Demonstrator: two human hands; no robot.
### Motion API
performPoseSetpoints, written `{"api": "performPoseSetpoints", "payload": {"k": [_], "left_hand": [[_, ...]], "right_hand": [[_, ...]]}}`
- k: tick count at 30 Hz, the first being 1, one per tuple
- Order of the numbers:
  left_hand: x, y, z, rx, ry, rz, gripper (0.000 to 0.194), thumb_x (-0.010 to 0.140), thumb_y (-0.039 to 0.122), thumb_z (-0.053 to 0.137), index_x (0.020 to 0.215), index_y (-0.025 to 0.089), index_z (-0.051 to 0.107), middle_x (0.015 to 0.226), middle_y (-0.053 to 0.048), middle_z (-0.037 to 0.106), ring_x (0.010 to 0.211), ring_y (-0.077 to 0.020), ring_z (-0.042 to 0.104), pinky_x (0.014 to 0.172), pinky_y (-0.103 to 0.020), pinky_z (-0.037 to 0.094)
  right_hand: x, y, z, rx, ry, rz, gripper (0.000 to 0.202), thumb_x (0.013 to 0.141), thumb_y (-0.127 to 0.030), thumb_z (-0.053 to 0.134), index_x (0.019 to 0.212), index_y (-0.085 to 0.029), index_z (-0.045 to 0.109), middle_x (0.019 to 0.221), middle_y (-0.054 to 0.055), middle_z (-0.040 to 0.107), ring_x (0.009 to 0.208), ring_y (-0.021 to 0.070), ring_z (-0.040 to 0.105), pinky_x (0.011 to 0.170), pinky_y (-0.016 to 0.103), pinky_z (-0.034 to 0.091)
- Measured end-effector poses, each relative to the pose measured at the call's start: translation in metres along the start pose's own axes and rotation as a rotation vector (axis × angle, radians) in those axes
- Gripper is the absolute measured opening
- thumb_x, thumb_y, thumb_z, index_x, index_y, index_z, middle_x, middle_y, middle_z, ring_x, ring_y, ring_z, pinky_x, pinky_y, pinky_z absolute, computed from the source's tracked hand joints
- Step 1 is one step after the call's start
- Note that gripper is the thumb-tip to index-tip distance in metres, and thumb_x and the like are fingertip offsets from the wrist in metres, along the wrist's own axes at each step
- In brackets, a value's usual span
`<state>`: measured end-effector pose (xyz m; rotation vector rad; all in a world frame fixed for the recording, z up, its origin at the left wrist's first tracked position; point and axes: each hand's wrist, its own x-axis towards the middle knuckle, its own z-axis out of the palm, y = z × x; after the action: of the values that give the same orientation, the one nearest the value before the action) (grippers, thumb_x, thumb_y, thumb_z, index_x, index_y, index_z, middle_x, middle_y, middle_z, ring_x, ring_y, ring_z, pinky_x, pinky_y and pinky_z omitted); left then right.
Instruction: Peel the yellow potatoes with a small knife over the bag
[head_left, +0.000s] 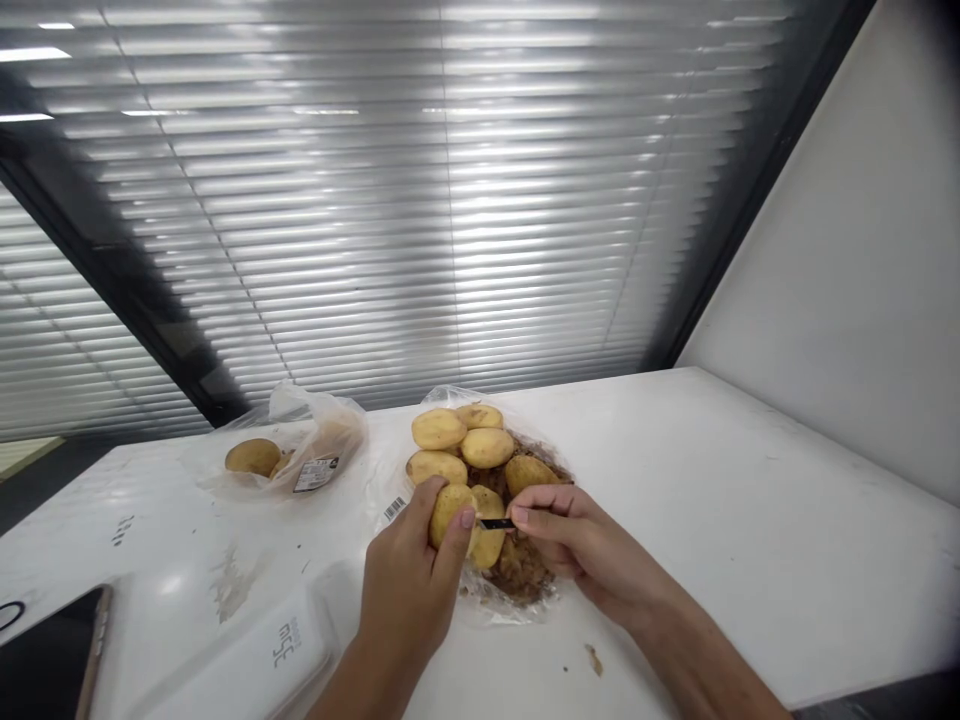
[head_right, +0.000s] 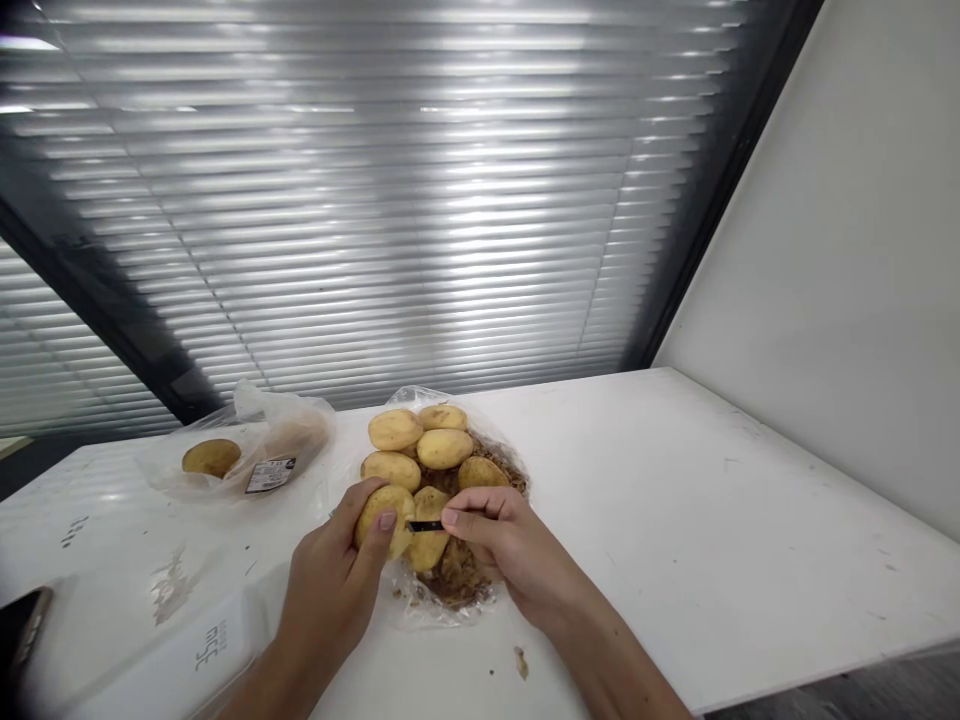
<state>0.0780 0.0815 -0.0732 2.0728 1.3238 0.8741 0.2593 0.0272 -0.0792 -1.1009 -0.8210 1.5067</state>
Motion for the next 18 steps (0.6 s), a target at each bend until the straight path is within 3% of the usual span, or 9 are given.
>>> {"api": "performPoseSetpoints", "payload": {"k": [7,13,18], "left_hand": [[0.0,-0.003,0.004,0.006,0.034,0.047,0.039,0.093,0.048,0.045,0.117,0.023,0.063,0.091,-0.005,0.077,0.082,-0.0266,0.071,0.072,-0.034,0.051],[-0.002,-0.008,0.007,-0.049,0.043,0.053,0.043,0.094,0.051,0.043,0.119,0.022,0.063,0.101,-0.006,0.077,0.09,-0.0276,0.072,0.078,-0.037,0.052],[-0.001,-0.006,0.005,-0.08,0.029,0.028,0.046,0.093,0.054,0.043,0.119,0.022,0.063,0.1,-0.006,0.077,0.089,-0.0282,0.072,0.079,-0.038,0.051]], "right_hand": [[-0.014,-0.006,0.001,-0.322,0.139,-0.373,0.016,0.083,-0.034,0.076,0.081,-0.018,0.076,0.071,-0.001,0.063,0.067,0.0104,0.049,0.061,0.024,0.034],[-0.015,0.0,0.003,-0.703,0.122,-0.592,0.016,0.092,-0.029,0.065,0.094,-0.023,0.08,0.065,-0.002,0.055,0.061,0.0105,0.045,0.056,0.024,0.033],[-0.014,0.0,0.001,-0.784,0.121,-0.612,0.02,0.095,-0.032,0.062,0.092,-0.023,0.079,0.065,-0.002,0.052,0.06,0.0104,0.044,0.055,0.024,0.033]]}}
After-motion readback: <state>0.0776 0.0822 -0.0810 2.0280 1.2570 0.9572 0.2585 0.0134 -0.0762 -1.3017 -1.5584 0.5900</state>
